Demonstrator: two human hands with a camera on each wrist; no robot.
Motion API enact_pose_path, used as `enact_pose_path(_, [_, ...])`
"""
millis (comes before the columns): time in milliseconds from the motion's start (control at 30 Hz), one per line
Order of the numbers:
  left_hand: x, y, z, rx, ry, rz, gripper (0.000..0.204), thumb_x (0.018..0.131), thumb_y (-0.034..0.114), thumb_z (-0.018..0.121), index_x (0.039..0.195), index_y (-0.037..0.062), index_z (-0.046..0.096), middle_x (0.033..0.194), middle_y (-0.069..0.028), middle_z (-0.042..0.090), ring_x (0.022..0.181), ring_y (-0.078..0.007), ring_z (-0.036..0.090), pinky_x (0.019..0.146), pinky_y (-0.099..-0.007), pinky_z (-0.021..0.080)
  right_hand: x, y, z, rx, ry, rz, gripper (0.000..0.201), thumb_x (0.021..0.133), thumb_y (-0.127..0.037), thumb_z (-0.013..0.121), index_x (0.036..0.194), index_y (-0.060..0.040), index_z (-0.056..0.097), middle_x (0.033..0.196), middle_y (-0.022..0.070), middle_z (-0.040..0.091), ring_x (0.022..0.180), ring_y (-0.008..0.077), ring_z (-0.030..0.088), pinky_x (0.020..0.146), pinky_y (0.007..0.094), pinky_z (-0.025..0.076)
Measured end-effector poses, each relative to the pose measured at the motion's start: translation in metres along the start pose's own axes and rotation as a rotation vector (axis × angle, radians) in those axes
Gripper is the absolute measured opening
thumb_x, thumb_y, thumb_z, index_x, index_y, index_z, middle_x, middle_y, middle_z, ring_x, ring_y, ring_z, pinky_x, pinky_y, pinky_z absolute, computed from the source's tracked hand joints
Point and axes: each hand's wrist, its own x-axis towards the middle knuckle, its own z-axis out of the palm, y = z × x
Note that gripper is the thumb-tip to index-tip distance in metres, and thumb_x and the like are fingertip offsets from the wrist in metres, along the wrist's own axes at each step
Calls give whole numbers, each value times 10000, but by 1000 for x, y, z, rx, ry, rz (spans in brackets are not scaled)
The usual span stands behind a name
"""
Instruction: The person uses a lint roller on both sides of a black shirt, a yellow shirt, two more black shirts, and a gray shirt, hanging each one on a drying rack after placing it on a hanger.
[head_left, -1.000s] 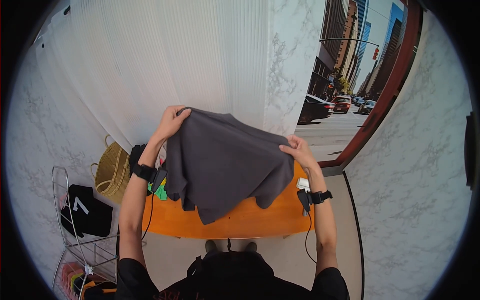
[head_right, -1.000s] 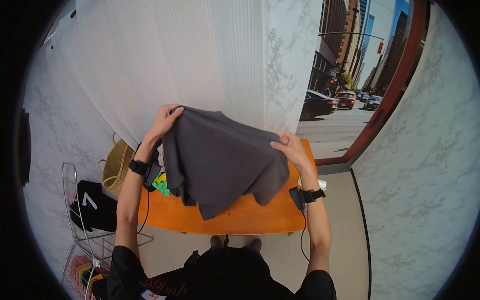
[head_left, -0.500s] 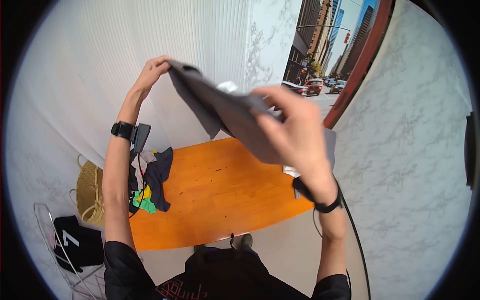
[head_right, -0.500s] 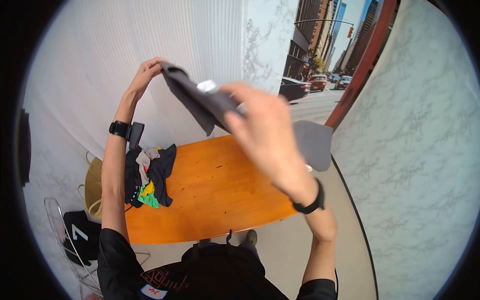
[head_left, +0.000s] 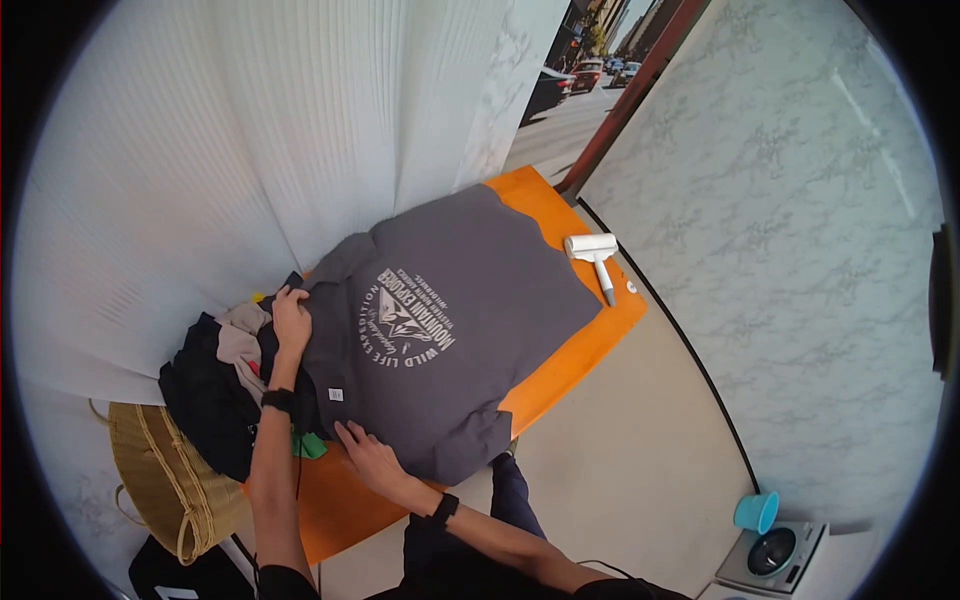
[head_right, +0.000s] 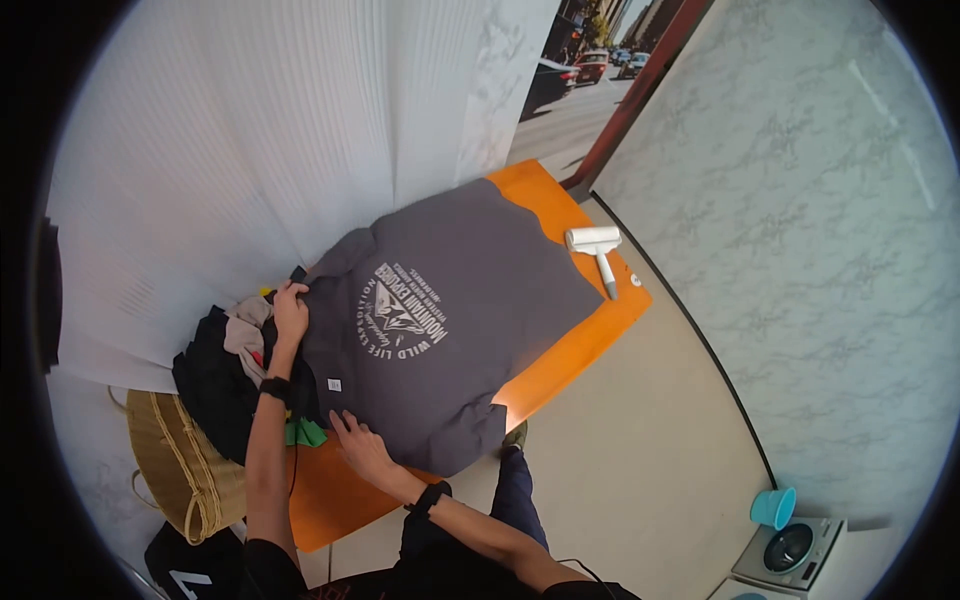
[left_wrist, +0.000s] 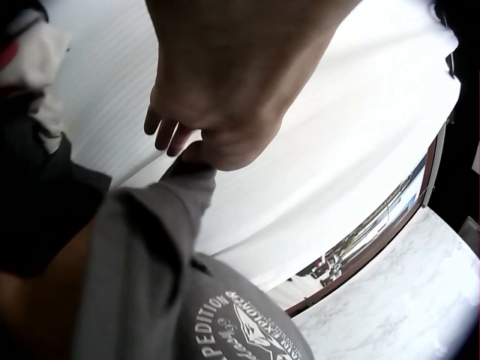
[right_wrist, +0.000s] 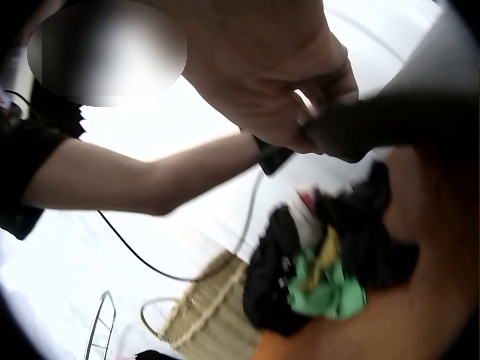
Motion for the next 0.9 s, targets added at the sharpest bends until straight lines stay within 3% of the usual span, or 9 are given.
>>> enact_pose_path(33, [-24,12,10,84,177,-77,414,774,-43,500,1155,49,633,1334,-258,523,1203,-424,498,1016,-465,401,-8,10,5,12,-179,57,588,866,-198,683,1386,-44,454,1355,181,513,1049,350,622,814,426,558])
enact_pose_path(67, [-45,28,12,57,149,-73,462,781,-29,511,1231,48,579,1402,-268,440,1256,-433,446,1045,-469,373,-14,21,-1,13,-182,73,588,866,-198,683,1386,-44,454,1355,181,513,1049,350,622,814,426,558])
enact_pose_path(100, [-64,49,12,31,124,-72,522,788,-15,521,1307,47,526,1470,-279,357,1309,-443,393,1075,-473,345,-21,36,-17,23,-96,66,580,867,-217,682,1373,-33,467,1368,194,502,1080,365,609,867,433,538])
enact_pose_path(167, [-93,99,19,11,97,47,539,813,53,563,1340,-20,475,1492,-280,327,1336,-450,362,1105,-494,306,-26,82,-74,-33,70,68,567,875,-256,677,1355,-21,488,1403,209,474,1154,387,569,966,444,488])
enact_pose_path(267, [-136,114,42,3,-44,29,613,875,165,599,1406,-59,389,1532,-291,245,1378,-454,299,1132,-504,262,-21,160,-126,-245,282,132,590,891,-311,669,1371,-28,475,1449,212,438,1275,400,479,1069,445,406])
enact_pose_path(333, [-153,122,58,96,-105,18,722,896,257,606,1457,-75,298,1556,-294,185,1423,-448,224,1160,-515,207,-13,213,-143,-381,308,200,660,911,-393,629,1426,-38,419,1514,224,344,1366,403,373,1119,453,343])
enact_pose_path(533, [-184,137,98,143,-267,-6,827,904,339,597,1506,-60,194,1573,-291,140,1467,-421,131,1190,-511,133,-2,311,-164,-505,256,333,730,940,-487,537,1496,-63,327,1589,215,181,1458,389,202,1183,502,193])
enact_pose_path(700, [-193,158,117,193,-325,-23,844,885,385,579,1514,-33,202,1582,-285,123,1479,-413,102,1195,-513,105,-47,356,-182,-476,237,370,703,938,-454,554,1503,-95,337,1575,237,201,1439,428,213,1163,538,207])
enact_pose_path(900, [-207,201,127,242,-374,-137,895,836,371,644,1525,4,207,1587,-265,127,1479,-409,110,1198,-505,105,-85,377,-212,-410,166,360,736,910,-403,622,1482,-32,345,1546,294,213,1411,479,230,1141,559,231])
